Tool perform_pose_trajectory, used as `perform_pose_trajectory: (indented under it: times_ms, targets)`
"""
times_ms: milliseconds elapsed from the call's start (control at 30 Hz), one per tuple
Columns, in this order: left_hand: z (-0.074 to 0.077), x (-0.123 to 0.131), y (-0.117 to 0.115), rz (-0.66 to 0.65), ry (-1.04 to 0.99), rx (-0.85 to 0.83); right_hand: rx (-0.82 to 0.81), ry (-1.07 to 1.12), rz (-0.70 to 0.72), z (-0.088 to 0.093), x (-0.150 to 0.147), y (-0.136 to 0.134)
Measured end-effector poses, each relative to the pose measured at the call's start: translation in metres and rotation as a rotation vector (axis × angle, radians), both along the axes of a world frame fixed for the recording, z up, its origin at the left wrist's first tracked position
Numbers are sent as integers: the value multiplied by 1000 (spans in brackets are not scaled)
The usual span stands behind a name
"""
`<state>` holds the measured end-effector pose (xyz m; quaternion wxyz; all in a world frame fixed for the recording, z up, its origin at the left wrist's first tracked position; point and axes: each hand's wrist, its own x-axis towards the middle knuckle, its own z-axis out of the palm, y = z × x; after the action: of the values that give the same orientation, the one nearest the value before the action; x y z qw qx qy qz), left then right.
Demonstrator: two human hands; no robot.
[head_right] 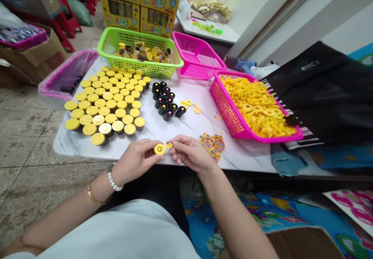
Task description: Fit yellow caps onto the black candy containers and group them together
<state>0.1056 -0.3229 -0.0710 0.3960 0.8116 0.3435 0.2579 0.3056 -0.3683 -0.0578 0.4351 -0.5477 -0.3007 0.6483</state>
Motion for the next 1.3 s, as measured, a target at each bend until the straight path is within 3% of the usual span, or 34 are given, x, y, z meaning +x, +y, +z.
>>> perform_pose_trajectory:
  times_ms: [167, 267, 500, 600, 767, 933, 1133, 1300]
  targets:
    - [7, -3, 4, -66, 33, -30, -25, -174, 366, 10, -6, 33]
    - [3, 0, 1, -48, 69, -11, 16, -346, 449, 16, -17, 39]
    - [-6, 10, -6, 57, 182, 68, 67, -469, 291, 13, -33, 14]
    - [-6, 9, -6, 74, 201, 138, 87, -399, 250, 7, -31, 10]
    - [-8, 8, -7, 89, 209, 153, 77, -180, 356, 1, -18, 19]
    - [-10, 10, -12, 107, 232, 174, 112, -414, 428, 8, -25, 20]
    - [-18, 6, -15, 128, 48, 202, 244, -711, 313, 8, -37, 3]
    - [-21, 5, -20, 134, -62, 184, 170, -530, 313, 3, -36, 4]
